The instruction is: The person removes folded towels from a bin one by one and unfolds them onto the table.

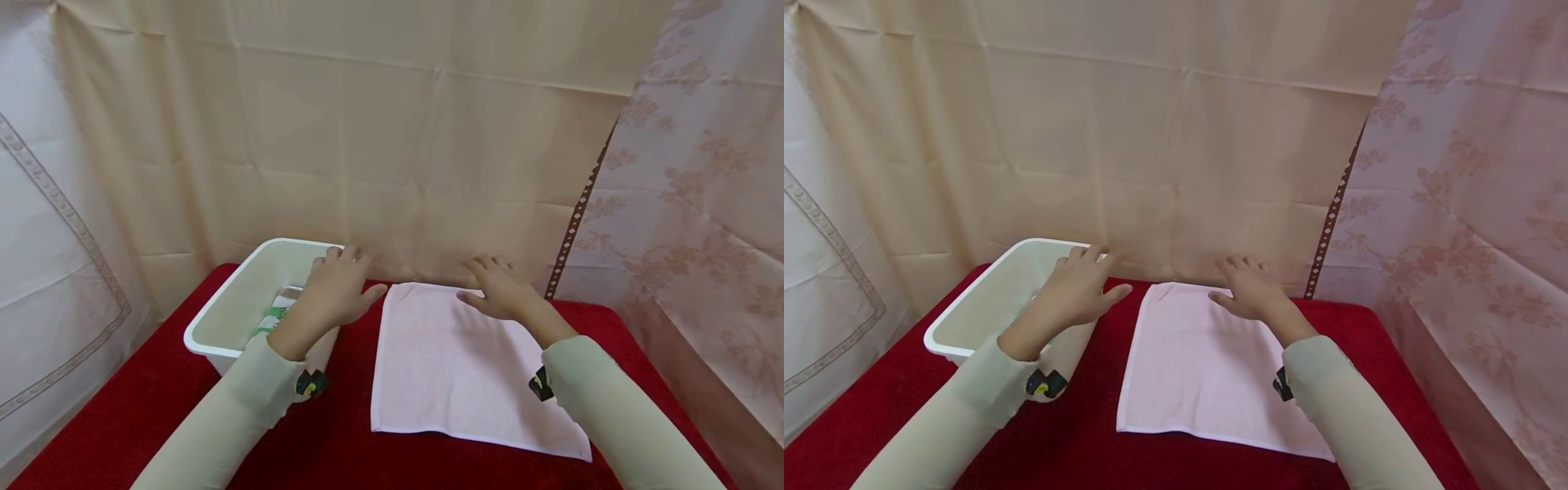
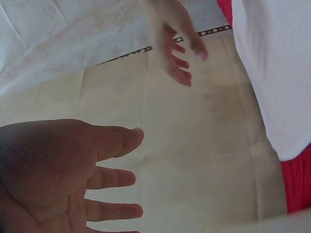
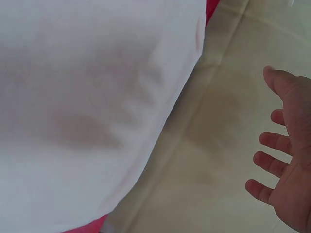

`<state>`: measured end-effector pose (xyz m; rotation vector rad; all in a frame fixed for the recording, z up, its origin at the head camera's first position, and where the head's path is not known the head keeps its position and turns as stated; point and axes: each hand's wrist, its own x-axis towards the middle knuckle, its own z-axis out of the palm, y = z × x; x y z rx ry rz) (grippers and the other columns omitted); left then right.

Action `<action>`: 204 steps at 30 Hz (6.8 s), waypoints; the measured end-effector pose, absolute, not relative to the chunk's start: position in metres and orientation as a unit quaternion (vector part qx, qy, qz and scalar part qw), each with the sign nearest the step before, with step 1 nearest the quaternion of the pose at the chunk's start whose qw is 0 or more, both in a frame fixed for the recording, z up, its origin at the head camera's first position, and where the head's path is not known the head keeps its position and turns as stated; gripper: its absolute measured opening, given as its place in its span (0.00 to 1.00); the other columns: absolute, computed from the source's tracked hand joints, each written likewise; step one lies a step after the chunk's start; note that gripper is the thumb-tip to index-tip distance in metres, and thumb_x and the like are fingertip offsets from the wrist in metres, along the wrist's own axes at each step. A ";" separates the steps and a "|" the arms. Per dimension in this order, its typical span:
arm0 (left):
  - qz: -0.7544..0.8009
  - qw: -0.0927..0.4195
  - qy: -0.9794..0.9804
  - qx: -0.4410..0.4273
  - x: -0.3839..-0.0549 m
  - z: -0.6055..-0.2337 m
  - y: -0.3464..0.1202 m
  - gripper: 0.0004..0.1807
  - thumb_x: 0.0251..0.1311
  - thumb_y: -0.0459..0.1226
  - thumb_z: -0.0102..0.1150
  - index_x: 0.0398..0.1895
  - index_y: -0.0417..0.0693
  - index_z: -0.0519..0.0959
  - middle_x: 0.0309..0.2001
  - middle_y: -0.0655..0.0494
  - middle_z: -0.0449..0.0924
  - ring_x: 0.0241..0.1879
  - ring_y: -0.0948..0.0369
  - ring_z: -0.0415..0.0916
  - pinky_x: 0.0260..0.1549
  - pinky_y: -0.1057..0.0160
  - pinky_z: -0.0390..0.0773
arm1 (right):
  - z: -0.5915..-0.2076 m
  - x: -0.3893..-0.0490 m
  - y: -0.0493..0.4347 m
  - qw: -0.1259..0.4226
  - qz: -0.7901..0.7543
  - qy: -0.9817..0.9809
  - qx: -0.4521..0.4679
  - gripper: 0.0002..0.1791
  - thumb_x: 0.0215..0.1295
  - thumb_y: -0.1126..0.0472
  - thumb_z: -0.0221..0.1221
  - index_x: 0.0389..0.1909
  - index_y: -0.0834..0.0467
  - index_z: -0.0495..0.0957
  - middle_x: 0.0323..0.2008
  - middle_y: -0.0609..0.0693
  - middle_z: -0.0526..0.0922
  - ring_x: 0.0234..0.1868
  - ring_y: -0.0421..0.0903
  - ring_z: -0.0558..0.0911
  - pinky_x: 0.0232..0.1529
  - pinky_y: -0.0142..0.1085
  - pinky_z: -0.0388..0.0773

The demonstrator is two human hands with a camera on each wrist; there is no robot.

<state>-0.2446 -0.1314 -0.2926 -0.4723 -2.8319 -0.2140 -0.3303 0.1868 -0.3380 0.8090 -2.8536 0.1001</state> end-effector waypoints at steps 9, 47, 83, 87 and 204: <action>-0.107 0.102 -0.980 -0.135 -0.225 -0.285 -0.179 0.33 0.69 0.51 0.59 0.74 0.49 0.69 0.69 0.39 0.69 0.64 0.37 0.65 0.57 0.33 0.67 | -0.336 -0.327 0.159 0.094 0.023 -0.947 0.305 0.39 0.69 0.38 0.60 0.73 0.56 0.68 0.70 0.60 0.69 0.70 0.64 0.66 0.65 0.68 0.61; -0.263 -0.005 -0.961 -0.089 -0.198 -0.303 -0.326 0.37 0.75 0.48 0.53 0.73 0.27 0.60 0.62 0.26 0.71 0.59 0.33 0.71 0.56 0.30 0.71 | -0.317 -0.304 0.072 0.127 0.048 -0.889 0.438 0.34 0.73 0.41 0.58 0.74 0.50 0.67 0.66 0.52 0.73 0.66 0.55 0.69 0.68 0.57 0.64; -0.438 -0.039 -0.895 -0.075 -0.197 -0.325 -0.347 0.28 0.72 0.30 0.49 0.72 0.28 0.61 0.50 0.34 0.77 0.40 0.52 0.80 0.34 0.57 0.84 | -0.307 -0.317 -0.080 0.076 -0.077 -0.826 0.553 0.29 0.73 0.43 0.58 0.71 0.47 0.70 0.64 0.48 0.76 0.62 0.50 0.73 0.60 0.50 0.73; -0.434 -0.038 -0.897 -0.074 -0.197 -0.327 -0.344 0.27 0.72 0.30 0.50 0.71 0.28 0.62 0.50 0.35 0.77 0.40 0.53 0.79 0.34 0.57 0.84 | -0.314 -0.321 -0.093 0.043 -0.104 -0.819 0.563 0.29 0.73 0.44 0.58 0.72 0.46 0.70 0.64 0.47 0.77 0.62 0.49 0.73 0.60 0.48 0.73; -0.419 -0.035 -0.903 -0.092 -0.196 -0.320 -0.343 0.27 0.71 0.29 0.49 0.71 0.28 0.63 0.51 0.34 0.78 0.42 0.51 0.80 0.36 0.59 0.83 | -0.331 -0.324 -0.135 -0.062 -0.120 -0.790 0.598 0.23 0.67 0.70 0.60 0.60 0.47 0.76 0.50 0.46 0.79 0.49 0.45 0.76 0.51 0.39 0.77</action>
